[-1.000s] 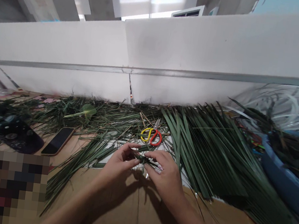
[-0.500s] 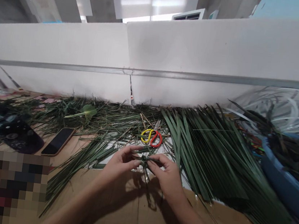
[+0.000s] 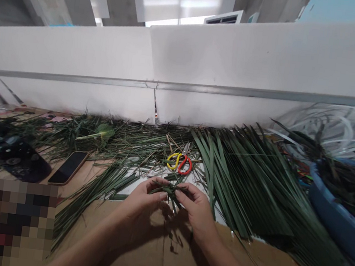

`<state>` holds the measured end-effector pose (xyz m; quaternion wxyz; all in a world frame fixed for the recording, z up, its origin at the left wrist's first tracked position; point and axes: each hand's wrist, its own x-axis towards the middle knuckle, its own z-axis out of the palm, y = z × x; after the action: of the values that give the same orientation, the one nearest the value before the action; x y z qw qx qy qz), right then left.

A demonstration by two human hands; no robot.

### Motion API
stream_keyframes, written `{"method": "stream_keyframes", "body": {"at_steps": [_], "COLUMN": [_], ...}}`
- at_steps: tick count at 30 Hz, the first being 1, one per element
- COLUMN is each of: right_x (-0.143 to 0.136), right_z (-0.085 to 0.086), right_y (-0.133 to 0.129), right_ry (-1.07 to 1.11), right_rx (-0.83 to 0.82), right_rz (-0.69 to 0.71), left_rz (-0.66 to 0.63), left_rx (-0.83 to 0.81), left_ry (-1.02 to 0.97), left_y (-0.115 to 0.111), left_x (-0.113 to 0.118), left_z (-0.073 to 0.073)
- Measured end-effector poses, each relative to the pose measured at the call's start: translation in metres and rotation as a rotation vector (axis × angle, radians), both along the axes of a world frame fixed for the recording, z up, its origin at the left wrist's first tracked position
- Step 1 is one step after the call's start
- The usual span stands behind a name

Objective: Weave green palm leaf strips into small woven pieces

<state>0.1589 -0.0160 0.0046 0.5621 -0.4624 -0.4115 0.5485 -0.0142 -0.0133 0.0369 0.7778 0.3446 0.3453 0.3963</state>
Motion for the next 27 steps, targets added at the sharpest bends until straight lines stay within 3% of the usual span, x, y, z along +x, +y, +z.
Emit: {"method": "stream_keyframes", "body": {"at_steps": [4, 10, 16, 27], "right_x": [0.001, 0.007, 0.006, 0.004], "right_z": [-0.003, 0.006, 0.01, 0.005], "right_y": [0.001, -0.001, -0.003, 0.002], "right_ry": [-0.054, -0.039, -0.106, -0.084], "right_rx": [0.039, 0.036, 0.005, -0.026], "right_rz": [0.006, 0.032, 0.018, -0.012], "left_rz": [0.063, 0.105, 0.049, -0.027], "left_rx": [-0.049, 0.061, -0.03, -0.012], "left_ry": [0.01, 0.032, 0.015, 0.003], "left_y": [-0.005, 0.003, -0.006, -0.003], "left_x": [0.003, 0.002, 0.002, -0.002], "left_z": [0.005, 0.006, 0.016, 0.002]}}
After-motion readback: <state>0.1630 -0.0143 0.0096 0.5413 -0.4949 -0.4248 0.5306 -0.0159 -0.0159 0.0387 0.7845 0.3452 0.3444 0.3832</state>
